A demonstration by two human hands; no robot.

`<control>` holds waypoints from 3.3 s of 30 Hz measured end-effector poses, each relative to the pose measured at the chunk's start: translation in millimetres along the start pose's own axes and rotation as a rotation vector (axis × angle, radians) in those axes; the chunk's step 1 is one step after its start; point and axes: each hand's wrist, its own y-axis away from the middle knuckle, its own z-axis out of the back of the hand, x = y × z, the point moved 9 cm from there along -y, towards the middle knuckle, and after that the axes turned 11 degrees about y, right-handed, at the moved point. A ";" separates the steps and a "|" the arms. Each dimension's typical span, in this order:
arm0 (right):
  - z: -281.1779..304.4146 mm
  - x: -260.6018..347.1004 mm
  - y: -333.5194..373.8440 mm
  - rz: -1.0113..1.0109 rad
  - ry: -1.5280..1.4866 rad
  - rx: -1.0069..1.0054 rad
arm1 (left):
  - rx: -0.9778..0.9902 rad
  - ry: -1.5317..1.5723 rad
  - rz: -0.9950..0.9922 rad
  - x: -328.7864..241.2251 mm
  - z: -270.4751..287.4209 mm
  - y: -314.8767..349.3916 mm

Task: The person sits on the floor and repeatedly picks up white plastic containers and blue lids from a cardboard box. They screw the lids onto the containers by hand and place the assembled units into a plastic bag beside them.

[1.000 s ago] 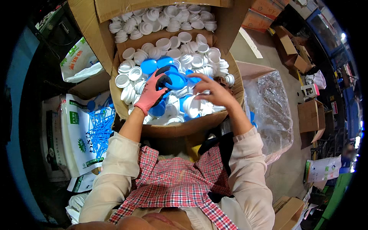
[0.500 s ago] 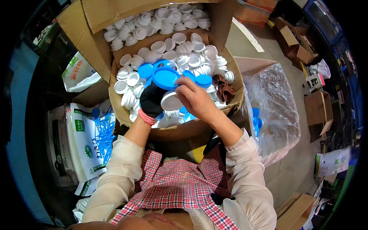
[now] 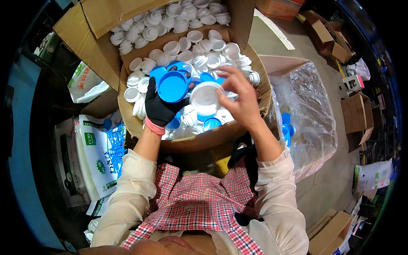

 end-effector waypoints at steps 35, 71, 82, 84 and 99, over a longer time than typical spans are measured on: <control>-67.3 43.3 -1.4 0.176 0.295 0.081 | 0.039 -1.842 -0.494 0.1 -39.7 31.4; -73.7 -76.0 3.7 -0.506 -0.141 -0.223 | -0.679 -1.945 -0.221 15.1 15.3 32.6; -93.6 -77.8 0.3 -0.507 -0.480 0.138 | -0.371 -1.060 -0.274 3.3 33.6 9.1; -76.6 -82.3 6.1 -0.503 -0.461 0.145 | -0.387 -1.214 -0.114 -2.6 56.7 9.4; 138.5 -301.1 197.5 -0.751 0.987 0.015 | -0.452 -1.978 0.031 -6.2 72.6 8.6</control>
